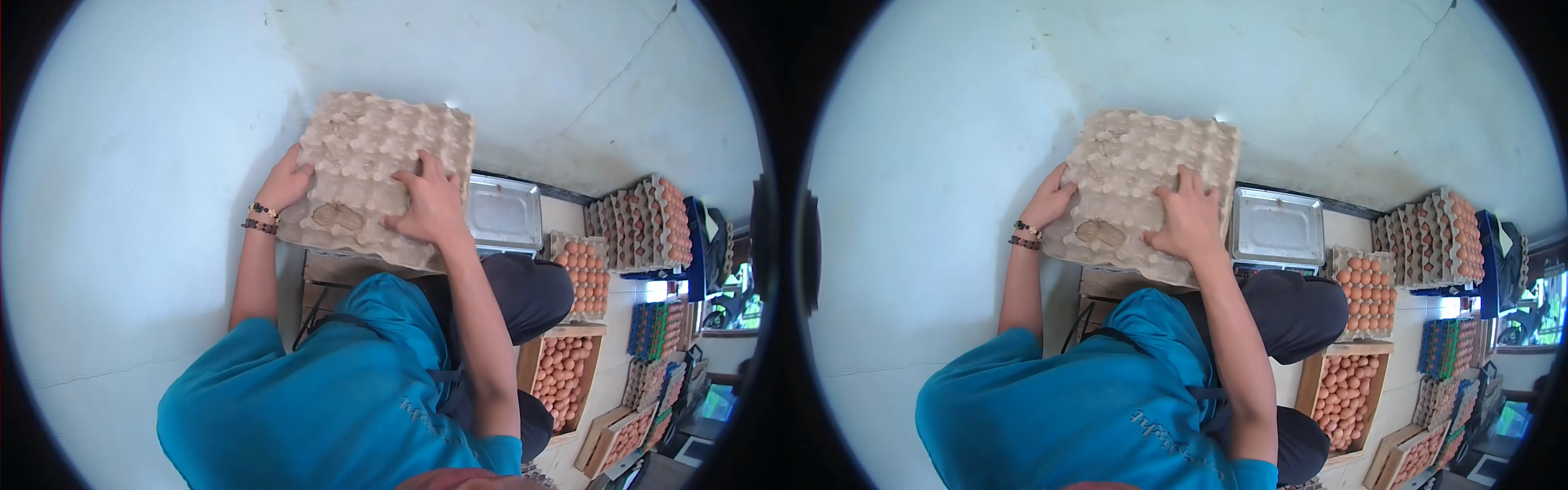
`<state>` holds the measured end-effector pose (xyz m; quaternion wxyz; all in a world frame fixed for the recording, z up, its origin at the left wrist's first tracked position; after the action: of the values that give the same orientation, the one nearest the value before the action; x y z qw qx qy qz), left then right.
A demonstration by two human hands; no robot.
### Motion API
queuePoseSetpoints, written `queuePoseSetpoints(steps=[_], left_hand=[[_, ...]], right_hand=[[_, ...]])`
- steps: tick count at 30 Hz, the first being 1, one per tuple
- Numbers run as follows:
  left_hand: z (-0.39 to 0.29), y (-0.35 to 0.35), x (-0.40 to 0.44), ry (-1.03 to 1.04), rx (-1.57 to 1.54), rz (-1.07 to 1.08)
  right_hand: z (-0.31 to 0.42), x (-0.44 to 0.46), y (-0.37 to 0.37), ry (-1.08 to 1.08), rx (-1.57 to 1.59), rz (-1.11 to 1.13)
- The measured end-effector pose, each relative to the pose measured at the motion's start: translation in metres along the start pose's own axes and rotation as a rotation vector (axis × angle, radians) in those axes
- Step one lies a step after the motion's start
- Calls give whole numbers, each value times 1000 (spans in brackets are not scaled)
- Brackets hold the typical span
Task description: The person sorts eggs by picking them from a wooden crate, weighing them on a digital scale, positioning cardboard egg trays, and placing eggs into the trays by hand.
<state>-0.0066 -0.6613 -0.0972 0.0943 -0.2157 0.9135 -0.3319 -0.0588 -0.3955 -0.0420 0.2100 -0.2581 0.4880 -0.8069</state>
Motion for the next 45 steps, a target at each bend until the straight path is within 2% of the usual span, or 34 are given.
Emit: queuePoseSetpoints(steps=[5,8,14,17,20,23,26,27,28,30,32,35,36,37,38,39,41,42,44,45], left_hand=[[41,13,0,-114,71,-47],[54,19,5,-91,-145,-50],[76,24,17,-168,-143,-16],[54,18,10,-103,-57,-10],[59,19,14,-90,-55,18],[25,4,0,-66,240,-41],[22,0,15,84,368,-151],[15,4,20,269,412,-222],[-27,10,8,252,358,-180],[-65,27,11,527,306,-214],[-132,51,-5,676,216,-201],[-211,93,-41,699,-151,33],[-238,104,-65,795,-125,159],[-263,116,-90,883,-97,277],[-286,126,-114,967,-65,395],[-312,173,-120,1052,-5,529],[-343,206,-164,1234,118,733],[-359,216,-185,1230,94,805],[-387,228,-220,1348,30,868],[-399,235,-236,1411,0,896]], right_hand=[[-4,11,32,7,47,79],[-11,11,43,-24,89,47],[-15,6,46,-61,67,-13],[-15,8,45,-21,63,49],[-26,11,60,-21,132,36],[-19,-2,49,-83,130,-139],[-17,-35,-11,-33,335,-331],[-27,-51,-30,13,391,-379],[-37,-72,-49,74,435,-438],[-68,-130,-89,222,469,-611],[-91,-206,-131,343,461,-822],[-101,-379,-162,699,74,-1209],[-83,-436,-170,762,93,-1436],[-63,-498,-168,965,90,-1637],[-37,-555,-168,1124,-69,-1734],[-37,-615,-150,1266,-269,-1816],[18,-693,-111,1477,-401,-1961],[46,-718,-88,1555,-441,-2014],[86,-750,-46,1705,-514,-1930],[93,-753,-35,1731,-434,-1985]])
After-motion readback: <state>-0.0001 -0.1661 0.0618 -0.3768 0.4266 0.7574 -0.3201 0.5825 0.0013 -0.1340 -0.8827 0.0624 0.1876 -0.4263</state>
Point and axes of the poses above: each hand's wrist, its own x-axis towards the middle knuckle, its own y-axis out of the palm, z = x × y, the point moved 7 cm from there along x, towards the middle knuckle, and after that the axes turned 5 degrees about -z, right-handed, at the moved point
